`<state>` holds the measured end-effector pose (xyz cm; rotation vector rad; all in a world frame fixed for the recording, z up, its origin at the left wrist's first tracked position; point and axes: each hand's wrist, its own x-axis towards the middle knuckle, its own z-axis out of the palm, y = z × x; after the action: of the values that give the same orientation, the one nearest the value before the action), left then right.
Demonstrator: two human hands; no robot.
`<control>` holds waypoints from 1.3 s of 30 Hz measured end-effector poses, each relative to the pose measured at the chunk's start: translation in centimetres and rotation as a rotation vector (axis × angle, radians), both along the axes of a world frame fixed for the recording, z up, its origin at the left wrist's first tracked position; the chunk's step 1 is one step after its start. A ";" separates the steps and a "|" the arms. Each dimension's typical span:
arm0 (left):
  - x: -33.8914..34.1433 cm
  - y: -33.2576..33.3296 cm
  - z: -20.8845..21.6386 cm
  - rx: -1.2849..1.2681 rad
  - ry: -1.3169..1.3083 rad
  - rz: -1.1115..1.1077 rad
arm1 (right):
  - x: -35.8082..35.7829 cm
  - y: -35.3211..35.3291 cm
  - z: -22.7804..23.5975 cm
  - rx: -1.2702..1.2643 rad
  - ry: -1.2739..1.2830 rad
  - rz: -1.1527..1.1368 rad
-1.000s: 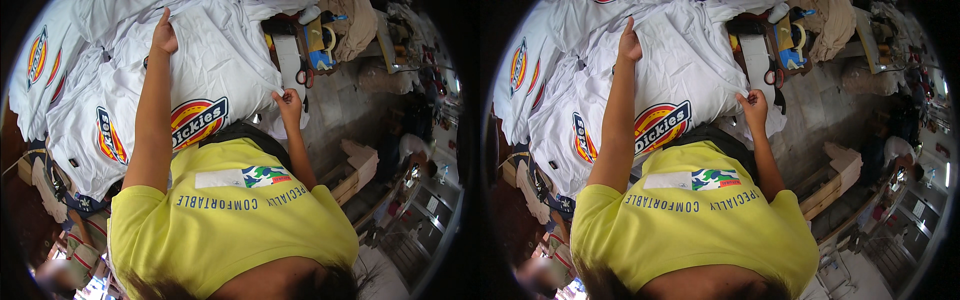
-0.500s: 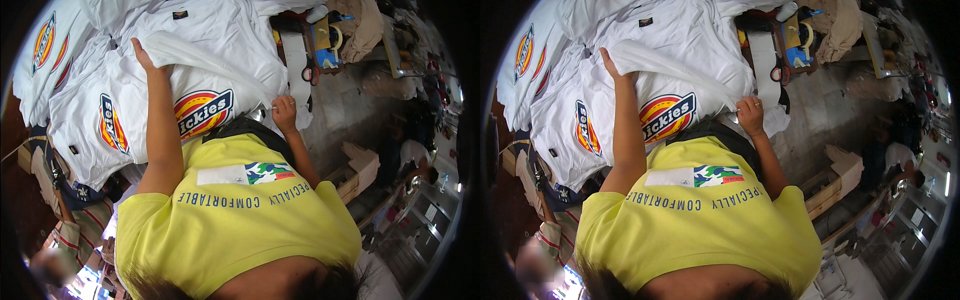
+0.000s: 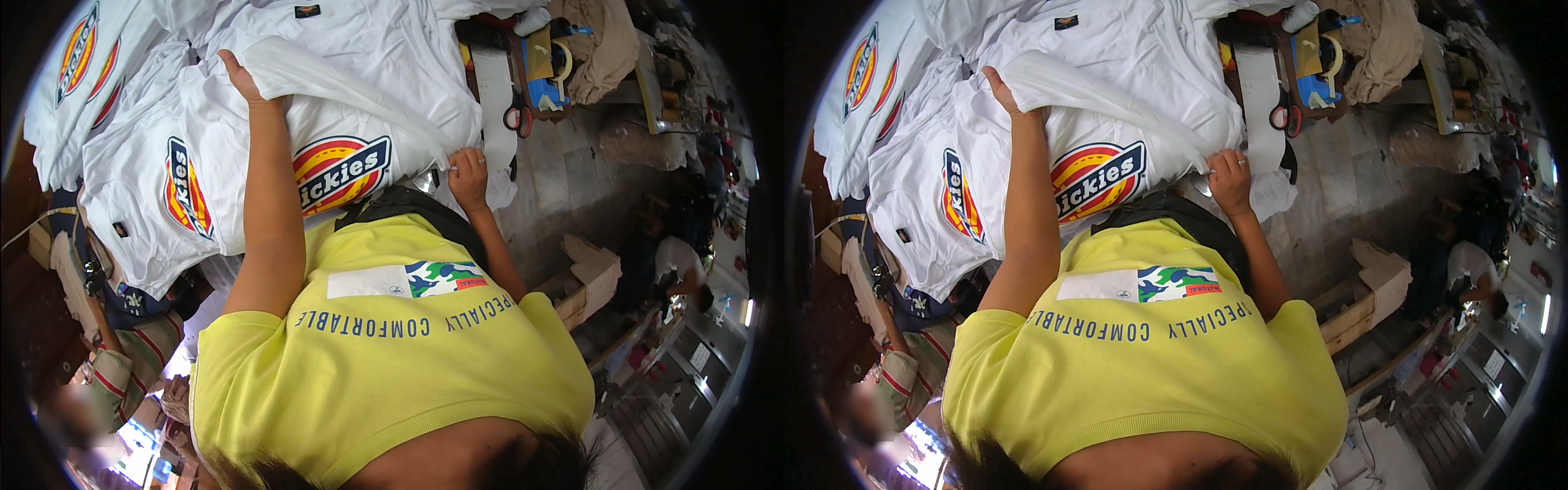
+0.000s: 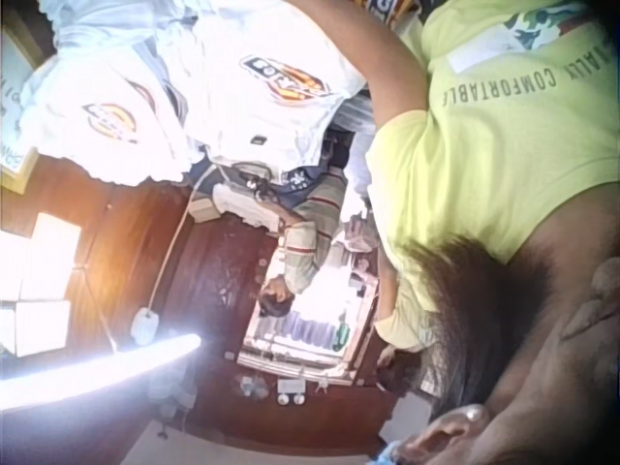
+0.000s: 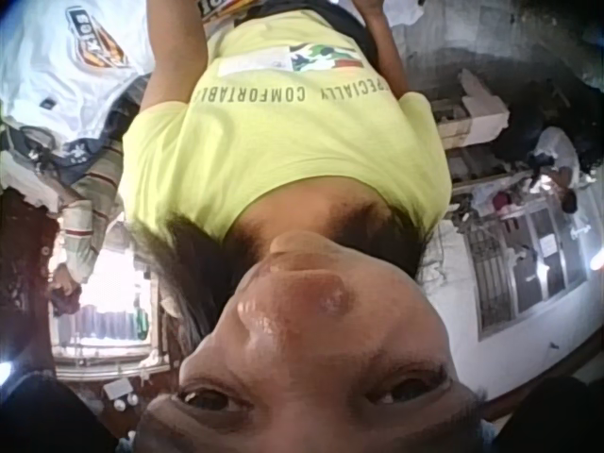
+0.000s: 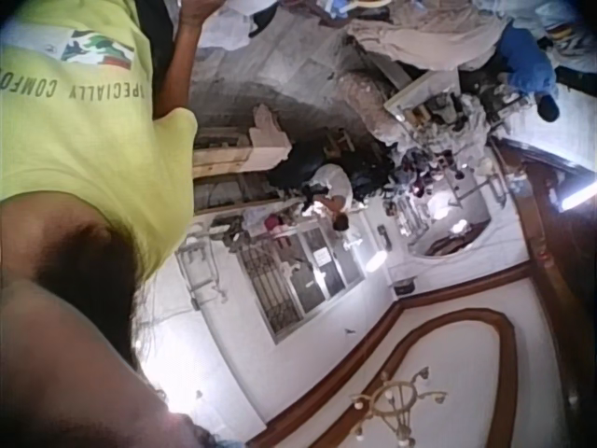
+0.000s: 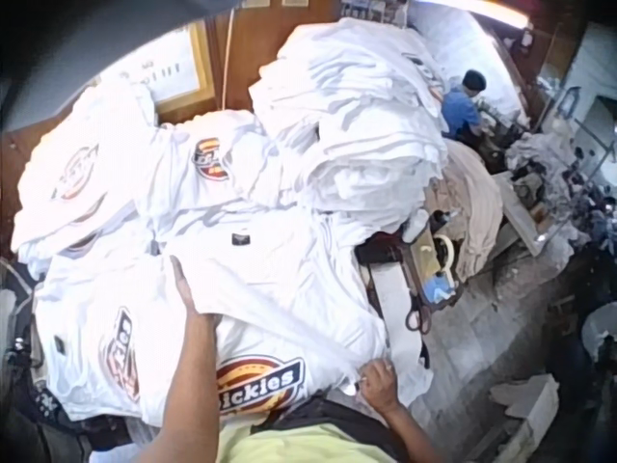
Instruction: The person organizes, aligns, and trims excess threads from white t-shirts using shears in a garment factory setting.
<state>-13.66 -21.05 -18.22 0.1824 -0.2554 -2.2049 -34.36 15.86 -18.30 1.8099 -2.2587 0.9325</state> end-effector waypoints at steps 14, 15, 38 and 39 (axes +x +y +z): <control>0.3 -1.1 -1.1 -0.036 0.049 -0.082 | -0.2 0.0 0.5 -0.020 -0.233 0.015; -0.1 -1.2 -0.4 -0.007 0.082 -0.109 | -0.1 -0.1 0.6 -0.029 -0.362 0.014; 0.9 1.4 6.6 -1.238 -1.572 0.606 | -10.2 -2.0 6.0 0.031 -0.830 -0.176; 3.9 1.2 6.2 -1.225 -1.799 0.600 | -9.9 -4.6 6.7 0.041 -0.681 -0.149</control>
<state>-9.79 -19.82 -12.00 1.2341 -2.0068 -0.4390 -44.21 11.27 -11.62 1.4477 -2.7391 1.6774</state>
